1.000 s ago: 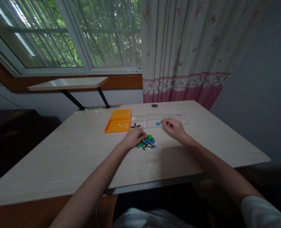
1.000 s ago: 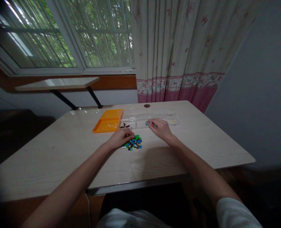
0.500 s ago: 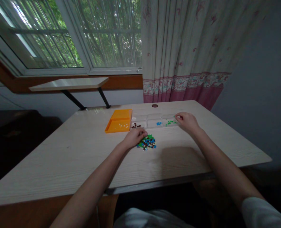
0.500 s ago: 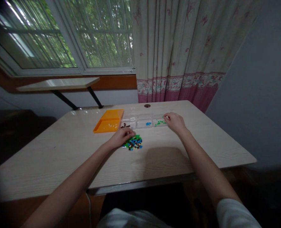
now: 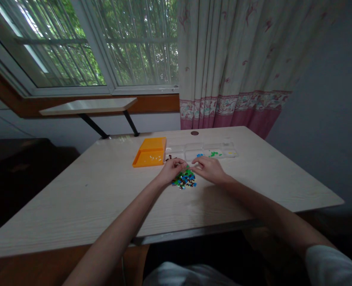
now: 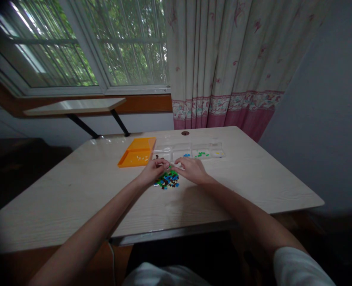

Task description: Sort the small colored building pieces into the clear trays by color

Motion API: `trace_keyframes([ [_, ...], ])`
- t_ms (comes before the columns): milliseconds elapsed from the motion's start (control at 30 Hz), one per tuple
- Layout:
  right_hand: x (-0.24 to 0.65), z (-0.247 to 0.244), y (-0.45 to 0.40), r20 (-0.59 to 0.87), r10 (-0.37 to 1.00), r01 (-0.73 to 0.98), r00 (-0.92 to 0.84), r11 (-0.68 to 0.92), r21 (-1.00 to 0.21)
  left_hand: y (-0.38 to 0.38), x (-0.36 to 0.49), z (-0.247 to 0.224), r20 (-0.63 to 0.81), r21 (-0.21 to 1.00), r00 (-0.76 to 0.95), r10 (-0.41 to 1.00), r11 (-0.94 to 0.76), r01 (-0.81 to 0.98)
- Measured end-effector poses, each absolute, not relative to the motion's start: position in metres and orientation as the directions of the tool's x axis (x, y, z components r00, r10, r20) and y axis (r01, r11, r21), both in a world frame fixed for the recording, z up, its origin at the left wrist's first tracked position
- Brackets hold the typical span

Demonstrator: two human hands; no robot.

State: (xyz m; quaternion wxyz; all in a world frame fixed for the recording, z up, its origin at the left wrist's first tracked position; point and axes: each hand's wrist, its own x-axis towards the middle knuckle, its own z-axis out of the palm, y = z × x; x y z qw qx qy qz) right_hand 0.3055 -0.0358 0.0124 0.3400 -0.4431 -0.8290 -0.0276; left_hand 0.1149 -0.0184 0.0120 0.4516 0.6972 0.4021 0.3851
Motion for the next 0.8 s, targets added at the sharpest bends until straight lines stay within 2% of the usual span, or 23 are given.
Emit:
trace_keyframes([
  [267, 0.2976, 0.0057, -0.0383, 0.657, 0.644, 0.753, -0.393, 0.635, -0.172, -0.0204, 0.1187, 0.0140, 0.159, 0.935, 0.424, 0.892, -0.274, 0.226],
  [800, 0.3002, 0.0058, -0.0367, 0.664, 0.614, 0.706, -0.427, 0.685, -0.180, -0.0237, 0.1200, 0.0146, 0.100, 0.969, 0.435, 0.895, -0.188, 0.164],
])
